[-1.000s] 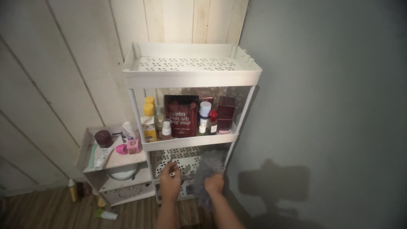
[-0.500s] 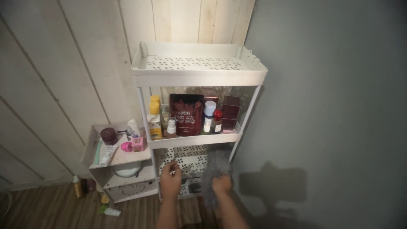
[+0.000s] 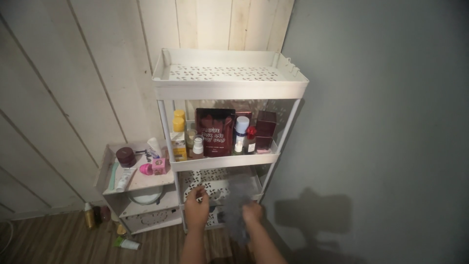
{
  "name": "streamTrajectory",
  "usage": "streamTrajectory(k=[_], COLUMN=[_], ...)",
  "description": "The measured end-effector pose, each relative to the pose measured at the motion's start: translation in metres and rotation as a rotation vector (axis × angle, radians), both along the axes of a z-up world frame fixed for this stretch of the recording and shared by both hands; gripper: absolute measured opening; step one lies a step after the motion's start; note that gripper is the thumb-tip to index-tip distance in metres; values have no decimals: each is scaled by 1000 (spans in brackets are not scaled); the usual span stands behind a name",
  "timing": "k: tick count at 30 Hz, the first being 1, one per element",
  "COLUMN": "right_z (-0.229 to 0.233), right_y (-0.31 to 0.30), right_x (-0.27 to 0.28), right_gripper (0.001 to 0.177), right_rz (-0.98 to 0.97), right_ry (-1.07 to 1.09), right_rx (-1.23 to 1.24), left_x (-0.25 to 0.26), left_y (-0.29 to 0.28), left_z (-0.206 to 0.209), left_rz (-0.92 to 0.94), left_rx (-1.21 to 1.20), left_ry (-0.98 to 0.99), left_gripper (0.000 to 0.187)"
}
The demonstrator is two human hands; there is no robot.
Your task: The user is dusting a multi-tiered plastic storage shelf and organized cosmetic items using a microfiber duster.
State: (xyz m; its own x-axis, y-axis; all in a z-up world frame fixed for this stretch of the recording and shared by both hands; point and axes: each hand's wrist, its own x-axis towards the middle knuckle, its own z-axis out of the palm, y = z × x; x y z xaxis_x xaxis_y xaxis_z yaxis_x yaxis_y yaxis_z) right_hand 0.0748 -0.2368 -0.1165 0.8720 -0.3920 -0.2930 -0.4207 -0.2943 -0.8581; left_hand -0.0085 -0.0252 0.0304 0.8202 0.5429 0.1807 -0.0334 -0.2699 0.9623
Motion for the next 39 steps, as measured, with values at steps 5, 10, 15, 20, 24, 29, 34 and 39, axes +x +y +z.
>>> streamTrajectory(k=[5,10,15,20,24,29,34,39], right_z=[-2,14,12,24,-8,33,46,112], right_y=[-1,14,24,28,35,66,78,95], right_x=[5,-13,-14,-11,-2,-20,-25,-51], right_gripper=[31,37,41,40,38,36,39,35], right_rz=[-7,517,167,-79,372,558,558,464], right_ry=[6,-34,-35,32,-93,-268,-307,-50], right_rx=[-276,93,12,-135,-103,-1,-63,-288], left_x=[4,8,-2,1,2,4,4,2], left_y=[0,3,11,20,21,24,31,34], left_z=[-2,-14,-9,-13,-13,-21,-37,-28], left_rz=[-21,-49,-27,5,-10,9,15,51], left_rx=[-66,-134,-115,-59,-111,-17,-68,-34], left_ry=[18,25,-30,-39,-54,-52,-78,-99], left_gripper=[29,30,28,28,28,25,26,27])
